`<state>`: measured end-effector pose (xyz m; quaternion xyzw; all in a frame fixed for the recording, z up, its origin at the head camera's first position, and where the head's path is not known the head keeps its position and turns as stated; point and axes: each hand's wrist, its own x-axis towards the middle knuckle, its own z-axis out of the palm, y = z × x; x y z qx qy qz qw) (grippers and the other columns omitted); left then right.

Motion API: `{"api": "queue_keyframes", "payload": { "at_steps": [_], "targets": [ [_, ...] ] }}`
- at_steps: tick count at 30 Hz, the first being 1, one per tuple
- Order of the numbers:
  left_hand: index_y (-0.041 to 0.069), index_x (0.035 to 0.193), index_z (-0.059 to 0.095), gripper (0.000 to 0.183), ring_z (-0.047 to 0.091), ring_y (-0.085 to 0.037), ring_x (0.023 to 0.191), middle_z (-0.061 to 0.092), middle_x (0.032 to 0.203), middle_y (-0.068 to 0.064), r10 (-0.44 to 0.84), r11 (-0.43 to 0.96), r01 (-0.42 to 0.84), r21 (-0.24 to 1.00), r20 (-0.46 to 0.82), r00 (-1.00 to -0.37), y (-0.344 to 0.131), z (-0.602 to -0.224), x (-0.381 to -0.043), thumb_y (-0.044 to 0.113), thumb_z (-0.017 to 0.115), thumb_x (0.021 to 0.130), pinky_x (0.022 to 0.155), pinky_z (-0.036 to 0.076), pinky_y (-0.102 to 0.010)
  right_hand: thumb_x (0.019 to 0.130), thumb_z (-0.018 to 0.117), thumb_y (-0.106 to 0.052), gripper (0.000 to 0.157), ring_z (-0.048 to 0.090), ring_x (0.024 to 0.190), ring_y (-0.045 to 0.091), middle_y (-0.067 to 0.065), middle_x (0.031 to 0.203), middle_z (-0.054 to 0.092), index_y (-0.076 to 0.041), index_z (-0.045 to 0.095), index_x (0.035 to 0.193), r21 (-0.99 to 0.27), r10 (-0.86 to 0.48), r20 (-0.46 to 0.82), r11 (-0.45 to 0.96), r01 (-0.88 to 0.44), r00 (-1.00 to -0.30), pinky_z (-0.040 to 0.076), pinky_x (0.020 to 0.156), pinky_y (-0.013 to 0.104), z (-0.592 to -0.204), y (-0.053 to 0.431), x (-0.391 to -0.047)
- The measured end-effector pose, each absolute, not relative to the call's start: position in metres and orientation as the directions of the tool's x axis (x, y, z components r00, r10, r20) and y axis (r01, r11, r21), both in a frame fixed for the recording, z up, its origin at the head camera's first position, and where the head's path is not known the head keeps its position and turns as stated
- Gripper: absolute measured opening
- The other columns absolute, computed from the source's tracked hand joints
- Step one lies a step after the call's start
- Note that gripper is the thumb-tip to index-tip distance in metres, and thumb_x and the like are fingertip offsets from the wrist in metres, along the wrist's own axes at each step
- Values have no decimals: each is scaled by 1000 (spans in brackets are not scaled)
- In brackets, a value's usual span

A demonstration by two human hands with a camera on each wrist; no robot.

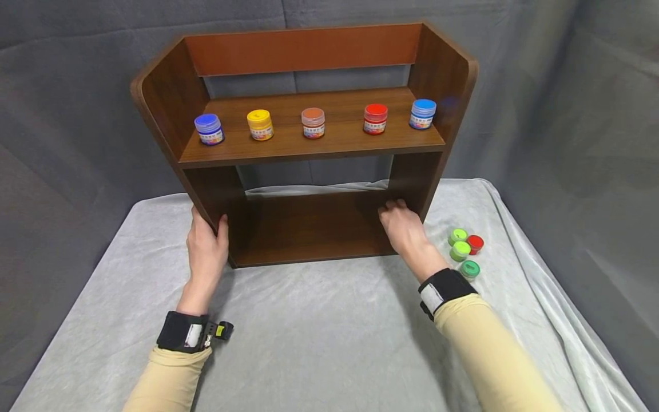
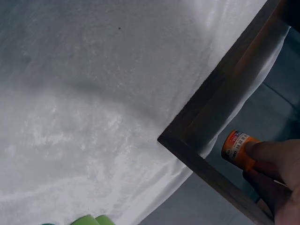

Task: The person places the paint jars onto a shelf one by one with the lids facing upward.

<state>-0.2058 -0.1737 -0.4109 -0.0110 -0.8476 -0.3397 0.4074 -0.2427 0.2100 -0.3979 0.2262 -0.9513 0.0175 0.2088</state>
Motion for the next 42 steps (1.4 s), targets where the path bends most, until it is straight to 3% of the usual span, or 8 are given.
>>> {"api": "queue_keyframes", "payload": {
  "at_steps": [5, 10, 17, 42],
  "targets": [
    [-7, 137, 42, 51, 61, -50, 105, 62, 118, -32, -258, 765, 302, 569, 700, -665, -173, -411, -205, 16, 59, 95, 82, 47, -62, 88, 63, -2, 6, 59, 95, 43, 21, 93, 61, 3, 66, 89, -3, -376, 340, 916, -401, -862, 54, 75, 50, -397, 208, -248],
    [-7, 137, 43, 50, 61, -50, 105, 62, 117, -33, -255, 766, 306, 565, 705, -662, -173, -411, -205, 15, 59, 95, 83, 46, -62, 89, 61, 0, 7, 58, 98, 44, 23, 98, 61, 4, 66, 91, -15, -340, 291, 933, -359, -894, 54, 76, 53, -400, 205, -253],
    [-6, 138, 42, 52, 61, -49, 105, 62, 118, -32, -260, 764, 300, 571, 698, -667, -173, -410, -205, 15, 59, 94, 82, 46, -62, 83, 54, 15, 19, 58, 100, 44, 25, 100, 60, 5, 65, 95, 39, -322, 309, 944, -327, -895, 55, 71, 54, -410, 204, -258],
    [-7, 139, 41, 52, 61, -48, 107, 61, 118, -32, -256, 763, 292, 577, 685, -682, -173, -408, -204, 15, 58, 95, 83, 47, -62, 83, 55, 13, 22, 56, 101, 42, 25, 97, 62, 9, 65, 103, 134, -335, 258, 941, -310, -906, 56, 66, 50, -418, 202, -262]
  ]
}}
